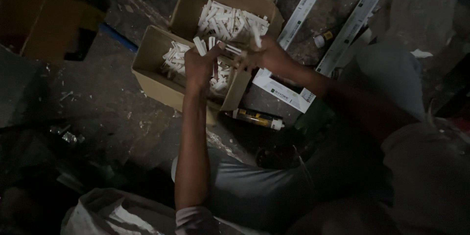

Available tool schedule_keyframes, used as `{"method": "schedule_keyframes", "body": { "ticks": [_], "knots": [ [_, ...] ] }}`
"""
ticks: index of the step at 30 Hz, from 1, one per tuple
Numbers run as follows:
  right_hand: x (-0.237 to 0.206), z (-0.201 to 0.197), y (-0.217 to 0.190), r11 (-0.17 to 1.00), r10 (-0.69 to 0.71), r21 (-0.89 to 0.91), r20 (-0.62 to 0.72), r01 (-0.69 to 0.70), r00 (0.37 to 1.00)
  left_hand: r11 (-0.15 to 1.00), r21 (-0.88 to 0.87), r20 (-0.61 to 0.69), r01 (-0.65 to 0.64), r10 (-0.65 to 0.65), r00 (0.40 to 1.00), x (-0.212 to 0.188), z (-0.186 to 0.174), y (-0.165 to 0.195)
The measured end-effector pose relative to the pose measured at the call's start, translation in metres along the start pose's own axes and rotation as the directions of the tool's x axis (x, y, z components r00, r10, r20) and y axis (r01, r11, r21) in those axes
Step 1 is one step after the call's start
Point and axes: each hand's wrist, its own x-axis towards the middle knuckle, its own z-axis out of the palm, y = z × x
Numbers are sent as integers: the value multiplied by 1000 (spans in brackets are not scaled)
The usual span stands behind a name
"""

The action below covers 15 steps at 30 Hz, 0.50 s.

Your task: The person sits on the floor and assembles small white plastic pieces by fitting pairs together by hand, then places the joined pieces into a cardboard box filled with similar pieces. They repeatedly take pieces from the box, join them, and return the assembled pieces to the box.

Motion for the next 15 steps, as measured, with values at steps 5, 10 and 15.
{"method": "schedule_keyframes", "body": {
  "ticks": [5, 10, 15],
  "knots": [
    [6, 0, -8, 969, -185, 144, -129, 203, 974, 993, -44, 17, -105, 106, 994, 7, 1, -20],
    [3, 17, -12, 978, -115, -195, -176, 79, 978, 985, -99, -127, -142, 129, 984, 15, 7, -35],
    [-5, 4, -12, 844, 11, -516, -262, -149, 965, 987, -87, -212, -136, 115, 971, 14, -3, -31]
  ]
}}
